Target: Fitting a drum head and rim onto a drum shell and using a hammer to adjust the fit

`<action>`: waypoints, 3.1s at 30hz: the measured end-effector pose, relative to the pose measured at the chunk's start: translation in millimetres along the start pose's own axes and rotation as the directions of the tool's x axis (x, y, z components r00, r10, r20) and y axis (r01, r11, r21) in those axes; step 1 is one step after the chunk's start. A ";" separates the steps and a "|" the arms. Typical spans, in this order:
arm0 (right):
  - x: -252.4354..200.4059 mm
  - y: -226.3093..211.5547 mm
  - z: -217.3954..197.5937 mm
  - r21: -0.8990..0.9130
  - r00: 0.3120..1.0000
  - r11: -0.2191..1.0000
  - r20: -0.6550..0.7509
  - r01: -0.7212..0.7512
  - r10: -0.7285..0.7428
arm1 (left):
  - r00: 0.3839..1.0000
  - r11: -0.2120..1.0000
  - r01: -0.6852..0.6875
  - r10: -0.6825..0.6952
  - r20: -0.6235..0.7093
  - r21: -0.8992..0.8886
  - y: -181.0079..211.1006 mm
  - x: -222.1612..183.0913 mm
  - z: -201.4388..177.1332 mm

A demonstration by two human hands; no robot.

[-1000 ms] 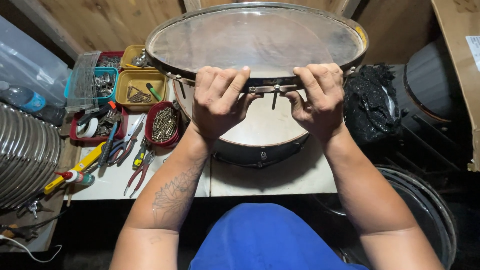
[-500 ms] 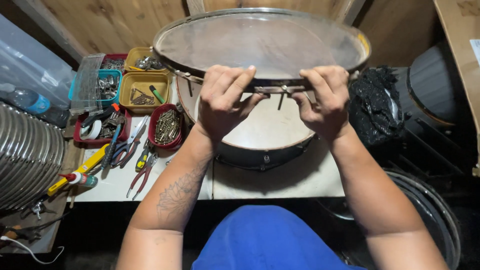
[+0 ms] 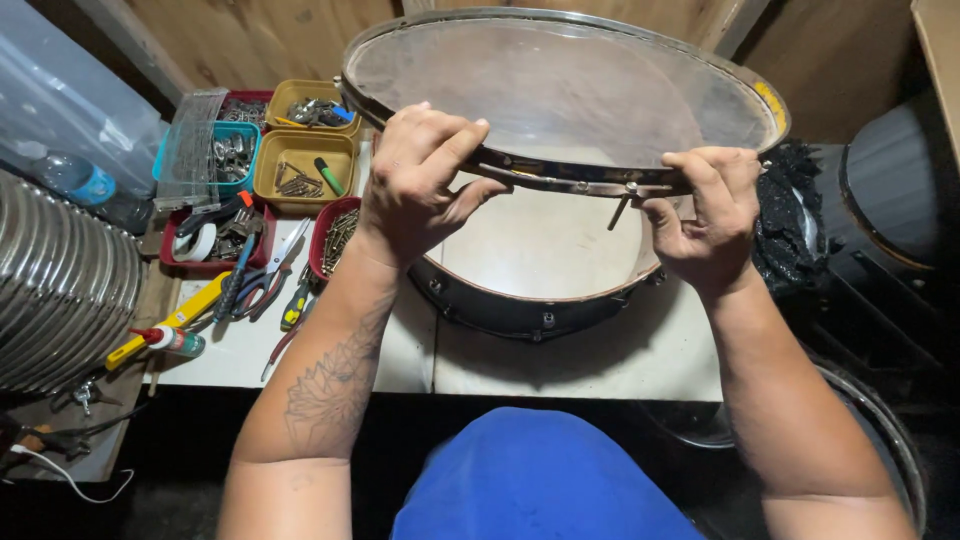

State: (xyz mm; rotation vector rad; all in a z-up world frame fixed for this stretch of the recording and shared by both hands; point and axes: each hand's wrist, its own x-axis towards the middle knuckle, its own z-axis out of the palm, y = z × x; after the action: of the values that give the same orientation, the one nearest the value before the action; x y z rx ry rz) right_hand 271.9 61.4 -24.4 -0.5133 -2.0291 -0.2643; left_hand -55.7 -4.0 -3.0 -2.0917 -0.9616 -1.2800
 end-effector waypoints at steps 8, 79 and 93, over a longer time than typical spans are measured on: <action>5.2 -1.6 -0.3 -0.026 1.000 1.000 0.002 0.010 -0.010 | 0.999 0.999 -0.019 0.018 -0.034 -0.050 -4.4 2.6 -1.8; -60.7 -41.1 22.1 -0.155 0.988 0.988 0.144 -0.027 0.049 | -0.430 -0.231 0.665 -0.896 0.111 0.710 -81.2 -321.9 -89.3; -19.9 -46.8 24.2 -0.049 0.996 0.999 0.087 0.003 0.002 | 0.586 0.535 0.808 -0.770 -0.250 0.246 -49.9 -210.3 -218.1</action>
State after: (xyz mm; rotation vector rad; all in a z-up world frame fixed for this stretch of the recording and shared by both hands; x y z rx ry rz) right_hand 239.9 24.5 -52.3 -0.5633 -2.1112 -0.2970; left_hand -278.3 -194.1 -95.7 -1.2703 -2.0649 -1.4529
